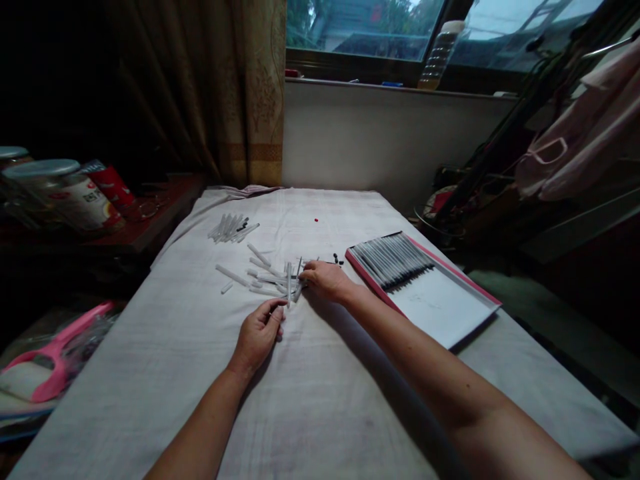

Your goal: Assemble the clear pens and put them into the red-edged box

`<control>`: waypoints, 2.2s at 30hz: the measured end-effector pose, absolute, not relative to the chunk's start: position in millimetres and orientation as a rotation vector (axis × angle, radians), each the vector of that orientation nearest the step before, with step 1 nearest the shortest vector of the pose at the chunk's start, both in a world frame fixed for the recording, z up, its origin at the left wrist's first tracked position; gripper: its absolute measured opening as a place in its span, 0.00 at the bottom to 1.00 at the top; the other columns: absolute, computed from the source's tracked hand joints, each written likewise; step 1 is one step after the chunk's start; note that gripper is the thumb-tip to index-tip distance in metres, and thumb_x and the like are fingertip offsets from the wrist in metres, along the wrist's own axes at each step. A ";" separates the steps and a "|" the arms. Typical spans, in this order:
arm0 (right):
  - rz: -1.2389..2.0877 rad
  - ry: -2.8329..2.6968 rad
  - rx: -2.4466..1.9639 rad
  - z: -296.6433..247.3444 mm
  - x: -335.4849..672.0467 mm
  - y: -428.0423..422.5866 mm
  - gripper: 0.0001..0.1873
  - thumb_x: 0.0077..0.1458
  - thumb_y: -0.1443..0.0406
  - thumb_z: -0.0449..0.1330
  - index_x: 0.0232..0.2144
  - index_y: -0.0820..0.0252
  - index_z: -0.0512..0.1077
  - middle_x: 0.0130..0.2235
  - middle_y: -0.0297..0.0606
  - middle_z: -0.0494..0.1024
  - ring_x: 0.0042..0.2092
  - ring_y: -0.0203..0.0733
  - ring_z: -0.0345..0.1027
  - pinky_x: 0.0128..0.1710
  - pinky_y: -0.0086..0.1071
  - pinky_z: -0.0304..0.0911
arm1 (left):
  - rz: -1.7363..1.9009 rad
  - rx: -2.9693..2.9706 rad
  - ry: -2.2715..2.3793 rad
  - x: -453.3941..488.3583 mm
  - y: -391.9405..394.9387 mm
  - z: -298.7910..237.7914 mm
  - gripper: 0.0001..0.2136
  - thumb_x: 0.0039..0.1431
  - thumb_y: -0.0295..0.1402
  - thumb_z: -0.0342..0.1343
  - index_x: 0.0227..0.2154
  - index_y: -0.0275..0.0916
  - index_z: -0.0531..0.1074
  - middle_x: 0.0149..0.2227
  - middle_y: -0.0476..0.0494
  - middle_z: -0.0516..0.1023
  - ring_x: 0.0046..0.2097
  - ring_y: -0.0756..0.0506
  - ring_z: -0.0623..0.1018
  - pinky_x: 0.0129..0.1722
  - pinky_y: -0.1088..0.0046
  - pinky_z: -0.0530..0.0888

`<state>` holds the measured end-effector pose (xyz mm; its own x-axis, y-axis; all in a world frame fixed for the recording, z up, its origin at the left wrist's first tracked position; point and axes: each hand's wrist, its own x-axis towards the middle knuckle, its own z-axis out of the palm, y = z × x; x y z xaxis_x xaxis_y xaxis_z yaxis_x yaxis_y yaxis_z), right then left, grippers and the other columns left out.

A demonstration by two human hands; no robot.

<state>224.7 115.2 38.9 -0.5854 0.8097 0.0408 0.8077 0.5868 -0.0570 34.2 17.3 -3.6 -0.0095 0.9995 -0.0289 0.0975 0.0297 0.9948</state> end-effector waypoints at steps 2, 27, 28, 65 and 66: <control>0.046 -2.769 -1.352 38.2 220.8 111.6 0.14 0.61 0.66 0.53 0.44 0.54 0.76 0.46 0.42 0.77 0.44 0.43 0.71 0.37 0.30 0.61 | 1.150 1.253 1.295 33.6 18.2 -5.7 0.20 0.53 0.47 0.56 0.41 0.36 0.75 0.26 0.51 0.70 0.20 0.54 0.70 0.18 0.80 0.67; 0.542 -2.549 -1.057 19.5 252.1 29.8 0.13 0.51 0.57 0.67 0.36 0.58 0.77 0.41 0.40 0.76 0.43 0.42 0.69 0.43 0.32 0.64 | 1.307 1.316 1.469 24.1 23.7 -6.6 0.13 0.54 0.42 0.54 0.36 0.39 0.73 0.23 0.52 0.72 0.21 0.52 0.72 0.18 0.80 0.66; 0.551 -2.551 -1.025 18.7 254.8 27.6 0.11 0.51 0.58 0.67 0.35 0.58 0.77 0.42 0.39 0.76 0.44 0.42 0.69 0.44 0.33 0.64 | 1.307 1.319 1.464 24.3 23.8 -6.9 0.13 0.54 0.42 0.54 0.36 0.39 0.73 0.23 0.52 0.72 0.21 0.52 0.72 0.18 0.80 0.66; -0.117 -2.939 -1.410 44.9 204.9 153.5 0.13 0.61 0.68 0.52 0.41 0.58 0.77 0.47 0.49 0.75 0.48 0.48 0.70 0.41 0.33 0.64 | 1.317 1.065 1.183 22.1 20.2 6.5 0.21 0.52 0.54 0.56 0.34 0.39 0.69 0.21 0.58 0.63 0.16 0.57 0.61 0.14 0.84 0.58; -0.111 -2.909 -1.387 45.8 207.0 153.5 0.13 0.61 0.69 0.52 0.41 0.59 0.77 0.48 0.49 0.75 0.48 0.48 0.70 0.42 0.34 0.64 | 1.321 1.076 1.181 21.8 20.8 5.5 0.21 0.52 0.54 0.57 0.35 0.39 0.70 0.21 0.58 0.63 0.17 0.57 0.61 0.15 0.83 0.59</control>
<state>207.0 153.5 45.8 -0.6270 0.7777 -0.0454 0.7720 0.6281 0.0976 21.8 20.8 5.5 -0.0819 0.9966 -0.0095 -0.1204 -0.0005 0.9927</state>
